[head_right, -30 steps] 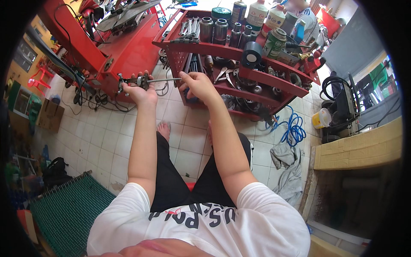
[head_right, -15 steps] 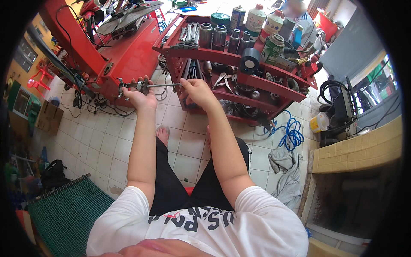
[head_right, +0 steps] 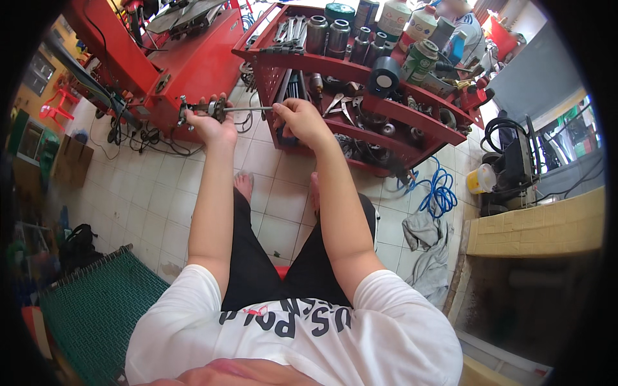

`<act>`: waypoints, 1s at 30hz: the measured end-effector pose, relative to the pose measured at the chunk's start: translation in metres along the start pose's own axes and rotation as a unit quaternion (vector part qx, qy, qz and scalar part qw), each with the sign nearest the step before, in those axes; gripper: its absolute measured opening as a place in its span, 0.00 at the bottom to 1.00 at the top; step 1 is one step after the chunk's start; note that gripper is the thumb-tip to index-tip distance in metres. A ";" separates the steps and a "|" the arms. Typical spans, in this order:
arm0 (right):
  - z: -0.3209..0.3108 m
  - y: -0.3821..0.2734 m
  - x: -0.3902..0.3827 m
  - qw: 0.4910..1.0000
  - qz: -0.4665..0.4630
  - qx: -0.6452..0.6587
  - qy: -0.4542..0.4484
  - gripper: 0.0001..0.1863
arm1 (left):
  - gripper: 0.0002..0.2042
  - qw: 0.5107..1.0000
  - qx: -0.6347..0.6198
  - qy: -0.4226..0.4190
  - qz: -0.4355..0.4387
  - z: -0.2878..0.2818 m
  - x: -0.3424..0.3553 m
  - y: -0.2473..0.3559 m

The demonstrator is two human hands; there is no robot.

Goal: The person sits on a low stool in a workshop and uses a wrench to tighten a bolt on a small mechanical assembly held in their left hand. They repeatedly adjust the wrench and rotate the part to access different angles.

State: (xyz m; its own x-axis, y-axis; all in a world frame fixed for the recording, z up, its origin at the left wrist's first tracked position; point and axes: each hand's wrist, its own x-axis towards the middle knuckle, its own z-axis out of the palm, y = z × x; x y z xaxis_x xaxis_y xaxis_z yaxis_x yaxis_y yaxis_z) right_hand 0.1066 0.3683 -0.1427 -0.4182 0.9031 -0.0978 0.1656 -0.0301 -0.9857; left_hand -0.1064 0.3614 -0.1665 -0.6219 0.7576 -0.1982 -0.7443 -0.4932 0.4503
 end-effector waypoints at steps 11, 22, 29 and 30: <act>0.001 0.015 0.011 0.995 0.097 0.028 0.000 0.19 | 0.24 0.999 -0.009 0.012 -0.035 -0.012 0.005 -0.007; 0.004 0.021 0.009 0.999 0.034 0.025 0.009 0.19 | 0.25 0.999 0.002 0.013 -0.035 -0.017 0.010 -0.011; 0.008 0.015 0.001 1.000 0.013 -0.021 0.001 0.18 | 0.25 1.000 0.000 0.009 -0.028 -0.023 0.016 -0.013; 0.008 0.020 0.004 0.999 -0.024 -0.015 0.023 0.18 | 0.25 1.000 -0.003 0.003 -0.027 -0.024 0.017 -0.015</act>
State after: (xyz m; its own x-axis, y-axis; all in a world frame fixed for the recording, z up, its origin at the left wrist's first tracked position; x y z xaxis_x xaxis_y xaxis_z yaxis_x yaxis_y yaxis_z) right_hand 0.1011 0.3676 -0.1639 -0.3858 0.9216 -0.0430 0.1730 0.0265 -0.9846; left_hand -0.1118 0.3711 -0.1973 -0.5817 0.7810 -0.2274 -0.7785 -0.4534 0.4341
